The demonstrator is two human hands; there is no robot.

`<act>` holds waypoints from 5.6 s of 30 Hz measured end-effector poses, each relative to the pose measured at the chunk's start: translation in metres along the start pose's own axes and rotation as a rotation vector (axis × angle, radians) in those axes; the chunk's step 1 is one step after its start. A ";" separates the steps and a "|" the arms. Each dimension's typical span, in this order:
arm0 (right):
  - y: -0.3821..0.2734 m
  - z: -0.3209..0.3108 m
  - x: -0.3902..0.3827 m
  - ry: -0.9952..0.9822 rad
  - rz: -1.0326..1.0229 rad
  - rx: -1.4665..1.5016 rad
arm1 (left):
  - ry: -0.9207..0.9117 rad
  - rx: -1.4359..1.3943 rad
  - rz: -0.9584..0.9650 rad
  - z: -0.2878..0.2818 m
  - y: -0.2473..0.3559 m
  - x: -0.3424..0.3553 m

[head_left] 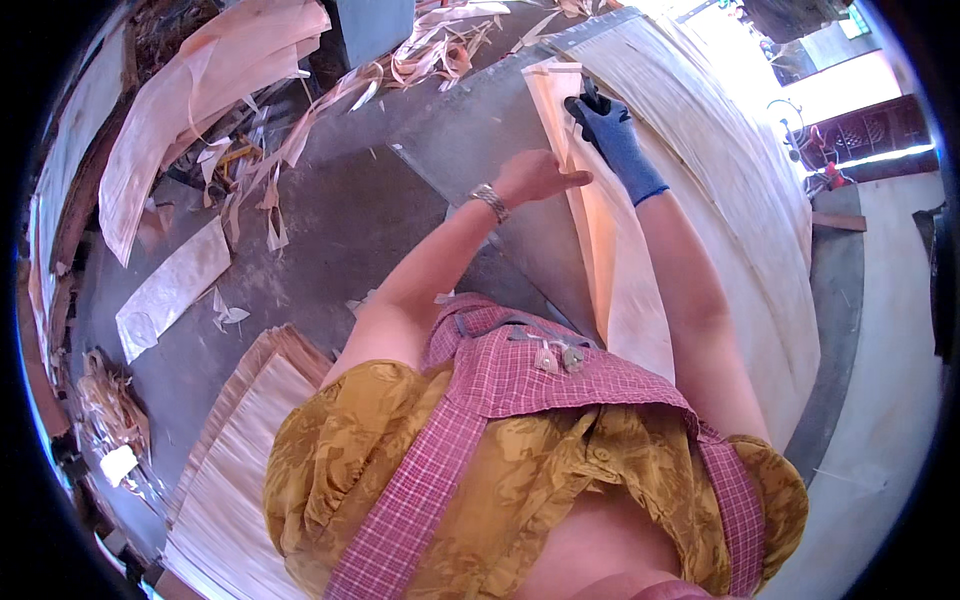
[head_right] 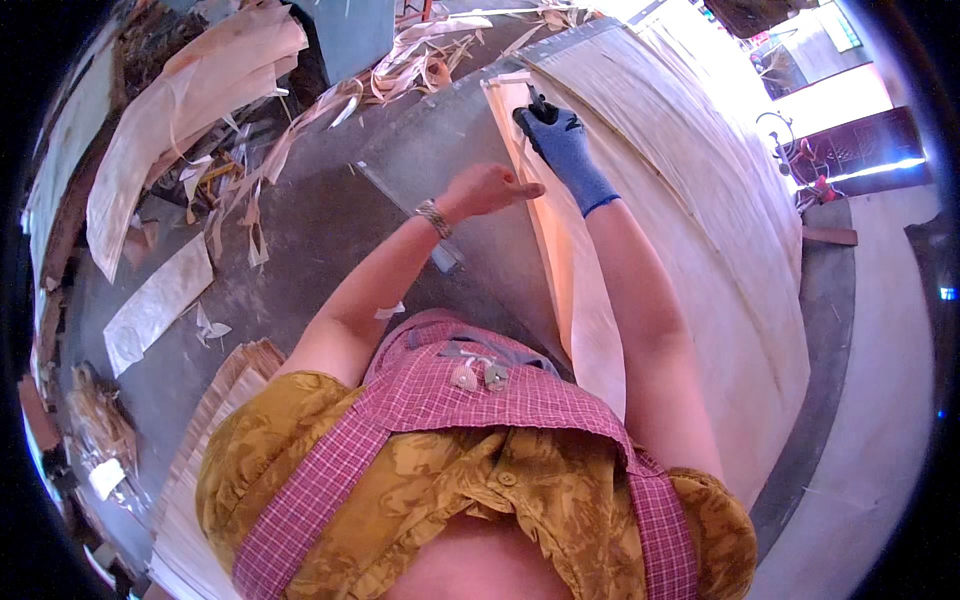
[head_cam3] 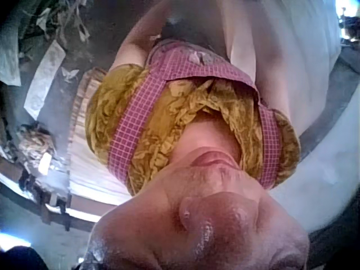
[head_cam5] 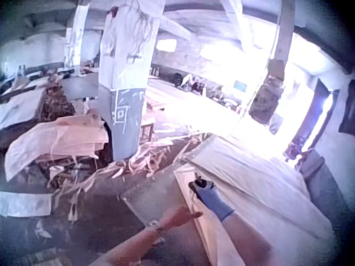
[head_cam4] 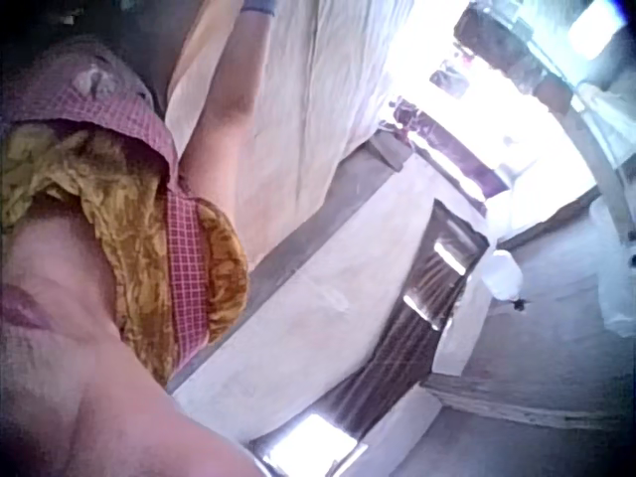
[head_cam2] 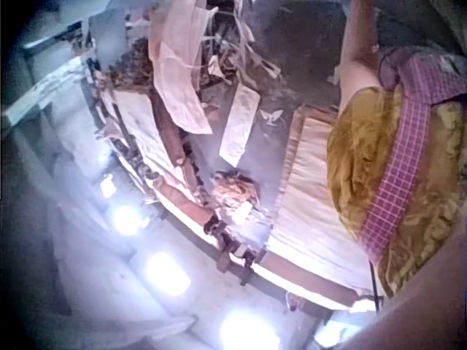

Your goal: The person cuts a large sheet of wood veneer using a hand knife, peeling back the cut section and trimming edges while it sits on a large stack of similar sheets.

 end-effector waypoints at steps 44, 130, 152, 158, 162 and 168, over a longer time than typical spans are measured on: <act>-0.094 -0.099 0.039 0.325 -0.197 -0.213 | 0.213 -0.972 -0.544 0.117 -0.180 -0.004; -0.039 -0.027 -0.315 0.066 0.020 -0.818 | 0.002 -1.634 -0.405 0.099 -0.243 0.050; 0.317 -0.099 -0.705 1.738 0.908 0.669 | -0.439 -1.285 -0.500 0.122 -0.071 -0.105; 0.318 -0.103 -0.692 1.769 0.863 0.856 | -0.390 -1.088 -0.559 0.115 -0.090 -0.119; 0.324 -0.116 -0.691 1.783 0.818 0.798 | -0.444 -0.936 -0.621 0.127 -0.127 -0.123; 0.321 -0.101 -0.722 1.759 0.983 0.729 | -0.429 -0.868 -0.770 0.150 -0.150 -0.127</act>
Point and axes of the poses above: each hand's wrist, its own x-axis towards the middle knuckle, its own z-axis out of the palm, y = z × x, the point moved 7 cm from there along x, towards the middle knuckle, and after that the axes turned 7 degrees about -z, right-handed, at the moved point
